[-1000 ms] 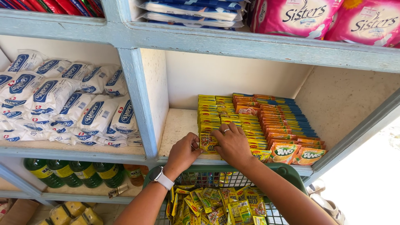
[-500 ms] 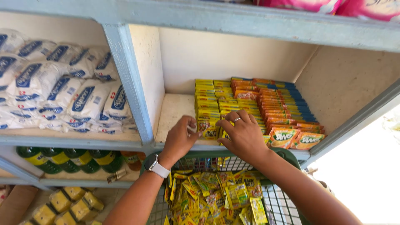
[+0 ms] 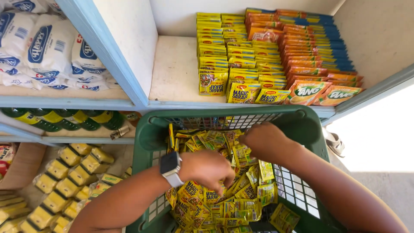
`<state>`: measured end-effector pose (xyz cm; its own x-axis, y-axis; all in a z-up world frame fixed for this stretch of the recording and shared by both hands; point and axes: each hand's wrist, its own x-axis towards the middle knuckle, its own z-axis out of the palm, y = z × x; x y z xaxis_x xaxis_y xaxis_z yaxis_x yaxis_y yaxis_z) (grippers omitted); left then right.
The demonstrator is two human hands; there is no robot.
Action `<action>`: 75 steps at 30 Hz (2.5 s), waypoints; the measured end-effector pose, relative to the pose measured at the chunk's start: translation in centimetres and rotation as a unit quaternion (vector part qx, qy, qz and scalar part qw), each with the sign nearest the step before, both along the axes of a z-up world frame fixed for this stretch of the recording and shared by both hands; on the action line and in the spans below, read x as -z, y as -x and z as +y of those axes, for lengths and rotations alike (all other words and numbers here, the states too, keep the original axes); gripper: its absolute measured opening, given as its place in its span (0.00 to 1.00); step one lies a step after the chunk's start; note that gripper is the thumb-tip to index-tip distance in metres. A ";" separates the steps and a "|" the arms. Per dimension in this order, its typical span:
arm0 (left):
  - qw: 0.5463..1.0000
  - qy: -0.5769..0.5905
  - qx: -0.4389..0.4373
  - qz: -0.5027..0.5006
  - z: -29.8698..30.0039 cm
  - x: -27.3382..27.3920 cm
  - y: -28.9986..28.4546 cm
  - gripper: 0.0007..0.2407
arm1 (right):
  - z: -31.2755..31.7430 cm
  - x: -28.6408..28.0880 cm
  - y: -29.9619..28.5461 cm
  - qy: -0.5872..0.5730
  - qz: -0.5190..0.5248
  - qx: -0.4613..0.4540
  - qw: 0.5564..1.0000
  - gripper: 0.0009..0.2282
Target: Stocking and arranging seasoning and drink packets on a store shelf.
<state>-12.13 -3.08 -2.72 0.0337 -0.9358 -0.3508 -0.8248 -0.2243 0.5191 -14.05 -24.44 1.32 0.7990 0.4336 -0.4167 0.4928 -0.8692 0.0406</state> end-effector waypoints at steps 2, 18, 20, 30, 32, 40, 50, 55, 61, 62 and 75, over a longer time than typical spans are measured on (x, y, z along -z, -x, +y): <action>0.999 -0.029 0.038 -0.021 -0.8 1.9 2.2 0.20 | -0.4 0.0 0.0 -0.025 0.014 0.009 1.000 0.21; 0.901 -0.031 0.264 -0.342 -4.6 9.8 8.5 0.20 | -0.3 -1.1 0.4 -0.088 0.048 0.021 0.995 0.25; 0.911 -0.030 0.205 -0.358 -5.2 11.2 7.1 0.21 | -0.5 -0.8 0.5 -0.105 0.043 0.017 0.993 0.26; 0.958 0.058 -0.126 -0.250 -2.8 5.1 -2.7 0.08 | -0.7 -1.1 0.1 -0.107 0.040 0.032 0.993 0.24; 0.967 0.081 -0.146 -0.193 -2.2 2.7 -3.4 0.11 | -0.8 -0.9 0.0 -0.096 0.042 0.041 0.994 0.25; 0.952 0.224 -0.197 0.073 -0.7 1.6 -6.3 0.19 | -1.9 1.4 -0.8 -0.227 -0.108 -0.015 0.968 0.23; 0.916 0.229 -0.279 0.174 -1.0 1.1 -6.6 0.15 | -2.0 -0.1 -1.2 -0.168 -0.051 0.142 0.974 0.12; 0.921 0.202 -0.308 0.128 -1.2 0.1 -6.2 0.15 | -2.3 0.0 -1.3 -0.175 -0.033 0.119 0.977 0.13; 0.919 0.174 -0.334 0.114 -1.5 -1.8 -5.2 0.15 | -2.6 0.4 -1.8 -0.343 0.021 0.163 0.925 0.13; 0.912 0.179 -0.345 0.128 -1.4 -1.9 -5.2 0.17 | -2.7 0.5 -1.8 -0.377 0.044 0.194 0.904 0.10; 0.768 0.373 -0.338 0.395 -1.6 1.8 -6.5 0.20 | -4.2 2.7 -2.2 -0.658 0.069 0.310 0.683 0.06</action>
<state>-5.63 -4.72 -4.48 0.6536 -0.7482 0.1137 -0.0113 0.1405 0.9900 -11.86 -28.67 -1.40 0.9914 0.1023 -0.0817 -0.0657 -0.1513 -0.9863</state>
